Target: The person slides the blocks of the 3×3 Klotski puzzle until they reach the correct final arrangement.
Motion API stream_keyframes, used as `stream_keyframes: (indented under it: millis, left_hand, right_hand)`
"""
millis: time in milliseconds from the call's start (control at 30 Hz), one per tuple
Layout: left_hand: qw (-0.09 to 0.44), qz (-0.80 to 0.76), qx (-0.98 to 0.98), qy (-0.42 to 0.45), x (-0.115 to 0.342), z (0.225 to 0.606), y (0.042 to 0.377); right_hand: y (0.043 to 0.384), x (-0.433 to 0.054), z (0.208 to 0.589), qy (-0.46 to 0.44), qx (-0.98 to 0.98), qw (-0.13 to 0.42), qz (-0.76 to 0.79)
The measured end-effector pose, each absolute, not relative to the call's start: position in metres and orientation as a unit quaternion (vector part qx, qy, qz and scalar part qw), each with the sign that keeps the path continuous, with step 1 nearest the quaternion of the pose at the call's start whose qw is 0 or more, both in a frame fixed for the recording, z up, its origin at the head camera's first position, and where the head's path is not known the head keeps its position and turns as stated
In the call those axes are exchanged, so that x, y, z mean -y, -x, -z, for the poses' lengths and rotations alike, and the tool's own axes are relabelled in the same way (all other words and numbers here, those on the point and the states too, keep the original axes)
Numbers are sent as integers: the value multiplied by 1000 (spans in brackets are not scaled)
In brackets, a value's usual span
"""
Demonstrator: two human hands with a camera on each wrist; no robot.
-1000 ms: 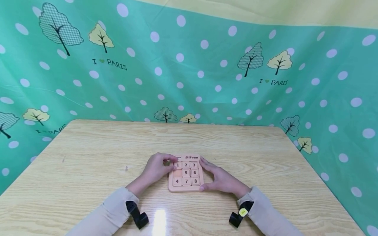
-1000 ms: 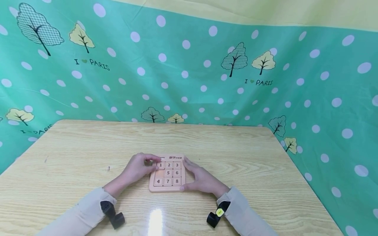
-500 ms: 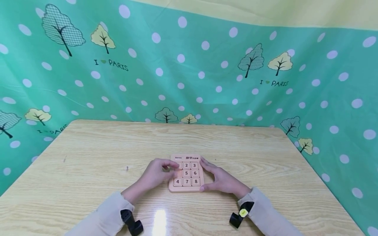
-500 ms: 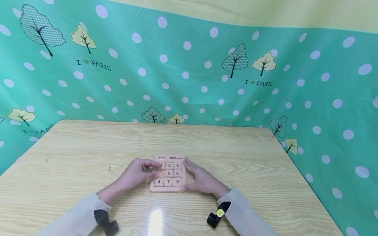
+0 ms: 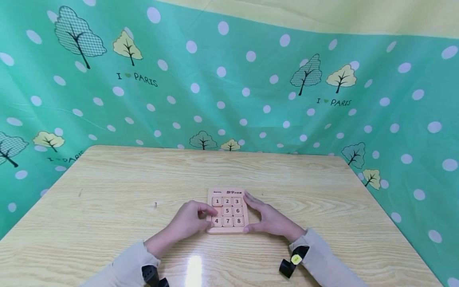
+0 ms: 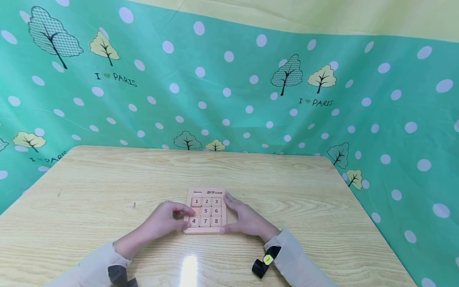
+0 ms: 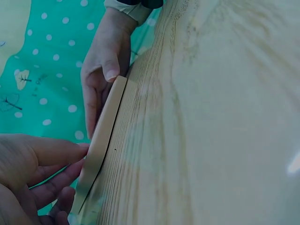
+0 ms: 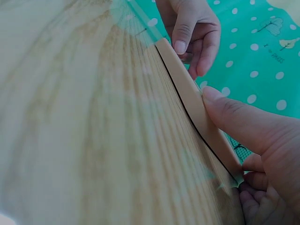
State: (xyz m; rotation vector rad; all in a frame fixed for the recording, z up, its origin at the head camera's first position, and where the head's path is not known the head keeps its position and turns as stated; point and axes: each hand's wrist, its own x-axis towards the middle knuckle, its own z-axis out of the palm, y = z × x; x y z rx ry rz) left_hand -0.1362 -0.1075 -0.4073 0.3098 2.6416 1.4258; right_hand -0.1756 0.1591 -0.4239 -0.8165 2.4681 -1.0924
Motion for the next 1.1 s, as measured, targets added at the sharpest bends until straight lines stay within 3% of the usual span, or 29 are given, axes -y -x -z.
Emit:
stream_keyframes:
  millis: [433,1100]
  left_hand:
    - [32,-452,-884,-116,105,411,135]
    - [-16,-468,-881,-66,100,418,150]
  right_hand:
    - [175,-160,422,291,-861,163,384]
    - [176,-160,422,295,-865,157,375]
